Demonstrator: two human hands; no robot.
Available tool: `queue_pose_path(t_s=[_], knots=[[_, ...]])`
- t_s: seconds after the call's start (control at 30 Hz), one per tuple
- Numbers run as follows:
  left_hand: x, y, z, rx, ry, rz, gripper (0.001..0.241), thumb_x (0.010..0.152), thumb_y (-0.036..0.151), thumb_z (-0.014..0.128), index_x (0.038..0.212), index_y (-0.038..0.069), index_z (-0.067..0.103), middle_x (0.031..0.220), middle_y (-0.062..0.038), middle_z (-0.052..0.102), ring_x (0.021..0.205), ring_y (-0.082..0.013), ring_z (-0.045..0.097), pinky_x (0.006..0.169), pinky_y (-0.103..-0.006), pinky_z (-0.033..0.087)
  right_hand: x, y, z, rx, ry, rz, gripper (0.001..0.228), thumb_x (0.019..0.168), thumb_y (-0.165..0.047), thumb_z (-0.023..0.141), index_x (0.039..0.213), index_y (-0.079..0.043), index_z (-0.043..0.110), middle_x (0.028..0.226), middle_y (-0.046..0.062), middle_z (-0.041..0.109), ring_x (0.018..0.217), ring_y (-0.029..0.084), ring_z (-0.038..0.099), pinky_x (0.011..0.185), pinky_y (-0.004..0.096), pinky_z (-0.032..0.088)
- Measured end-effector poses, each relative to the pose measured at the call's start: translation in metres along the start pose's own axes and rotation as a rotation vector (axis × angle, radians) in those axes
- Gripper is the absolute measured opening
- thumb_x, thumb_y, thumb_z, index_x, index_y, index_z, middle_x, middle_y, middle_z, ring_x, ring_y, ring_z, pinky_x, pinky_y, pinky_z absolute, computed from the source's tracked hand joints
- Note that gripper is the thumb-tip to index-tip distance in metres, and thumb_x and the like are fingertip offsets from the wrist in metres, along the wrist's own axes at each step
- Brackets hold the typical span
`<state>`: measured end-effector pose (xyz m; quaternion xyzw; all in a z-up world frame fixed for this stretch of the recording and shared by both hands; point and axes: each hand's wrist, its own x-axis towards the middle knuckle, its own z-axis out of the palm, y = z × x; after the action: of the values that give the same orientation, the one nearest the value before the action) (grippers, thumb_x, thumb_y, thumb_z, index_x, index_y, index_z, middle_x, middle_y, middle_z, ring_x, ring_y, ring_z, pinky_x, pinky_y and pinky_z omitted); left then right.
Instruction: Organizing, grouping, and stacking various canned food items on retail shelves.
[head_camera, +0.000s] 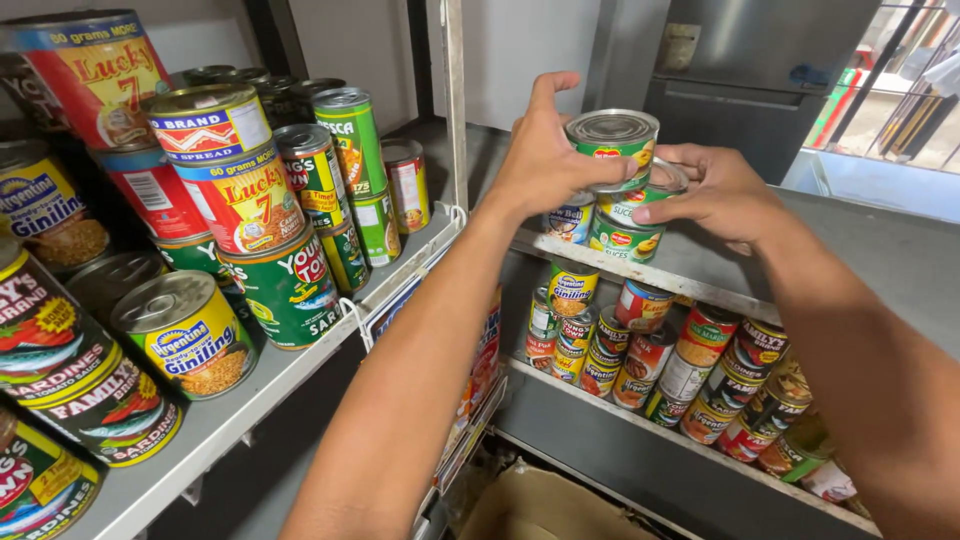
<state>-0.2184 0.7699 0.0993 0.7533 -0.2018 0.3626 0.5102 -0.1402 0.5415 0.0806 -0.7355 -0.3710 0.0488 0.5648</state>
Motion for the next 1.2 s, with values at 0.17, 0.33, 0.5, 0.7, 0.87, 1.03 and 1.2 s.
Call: queue_pose_path(t_s=[0.17, 0.33, 0.5, 0.7, 0.87, 1.03, 1.2], knots=[[0.000, 0.000, -0.001, -0.045, -0.014, -0.016, 0.113, 0.057, 0.032, 0.096, 0.144, -0.002, 0.034, 0.105, -0.021, 0.076, 0.099, -0.0251, 0.077, 0.089, -0.0344, 0.060, 0.005, 0.002, -0.005, -0.093, -0.037, 0.026, 0.076, 0.068, 0.001, 0.085, 0.140, 0.000, 0.060, 0.122, 0.006, 0.072, 0.111, 0.014, 0.067, 0.098, 0.030, 0.052], [0.002, -0.016, 0.011, -0.032, -0.010, 0.015, 0.114, 0.057, 0.032, 0.099, 0.144, -0.002, 0.034, 0.107, -0.022, 0.075, 0.100, -0.0266, 0.077, 0.091, -0.0353, 0.059, -0.006, 0.014, 0.010, -0.058, -0.024, -0.051, 0.082, 0.067, -0.001, 0.085, 0.143, -0.002, 0.053, 0.125, 0.003, 0.070, 0.114, 0.014, 0.066, 0.100, 0.032, 0.052], [0.001, -0.009, 0.025, -0.053, -0.058, -0.014, 0.117, 0.055, 0.034, 0.096, 0.145, -0.001, 0.031, 0.102, -0.020, 0.079, 0.098, -0.0266, 0.079, 0.092, -0.0342, 0.059, -0.019, 0.023, 0.036, 0.052, 0.157, -0.082, 0.085, 0.066, 0.000, 0.086, 0.140, -0.004, 0.044, 0.122, 0.006, 0.067, 0.113, 0.019, 0.067, 0.097, 0.038, 0.056], [0.012, -0.014, 0.039, 0.011, -0.062, -0.061, 0.116, 0.054, 0.036, 0.098, 0.144, 0.001, 0.034, 0.111, -0.024, 0.073, 0.102, -0.0298, 0.076, 0.091, -0.0366, 0.060, -0.022, 0.021, 0.037, 0.205, 0.034, -0.036, 0.068, 0.076, -0.004, 0.082, 0.137, -0.005, 0.053, 0.123, 0.006, 0.070, 0.113, 0.018, 0.069, 0.098, 0.037, 0.057], [0.017, -0.032, 0.047, -0.015, -0.069, -0.040, 0.114, 0.057, 0.035, 0.099, 0.144, 0.001, 0.036, 0.119, -0.027, 0.069, 0.109, -0.0301, 0.072, 0.094, -0.0380, 0.058, -0.020, 0.028, 0.036, 0.189, 0.051, -0.019, 0.068, 0.076, -0.005, 0.082, 0.137, -0.007, 0.052, 0.122, 0.006, 0.071, 0.111, 0.018, 0.069, 0.096, 0.037, 0.058], [0.023, -0.043, 0.057, -0.117, -0.113, -0.030, 0.104, 0.062, 0.031, 0.098, 0.141, -0.003, 0.040, 0.120, -0.024, 0.069, 0.112, -0.0274, 0.069, 0.095, -0.0373, 0.058, -0.016, 0.034, 0.034, 0.151, 0.048, -0.051, 0.066, 0.077, -0.006, 0.082, 0.137, -0.006, 0.054, 0.120, 0.008, 0.071, 0.109, 0.018, 0.070, 0.094, 0.037, 0.058], [0.025, -0.045, 0.054, -0.237, -0.217, -0.023, 0.090, 0.066, 0.027, 0.095, 0.135, -0.005, 0.046, 0.120, -0.018, 0.071, 0.107, -0.0207, 0.072, 0.093, -0.0336, 0.060, -0.018, 0.031, 0.035, 0.148, 0.075, -0.001, 0.067, 0.076, -0.007, 0.083, 0.136, -0.005, 0.054, 0.119, 0.007, 0.072, 0.108, 0.017, 0.070, 0.092, 0.036, 0.058]])
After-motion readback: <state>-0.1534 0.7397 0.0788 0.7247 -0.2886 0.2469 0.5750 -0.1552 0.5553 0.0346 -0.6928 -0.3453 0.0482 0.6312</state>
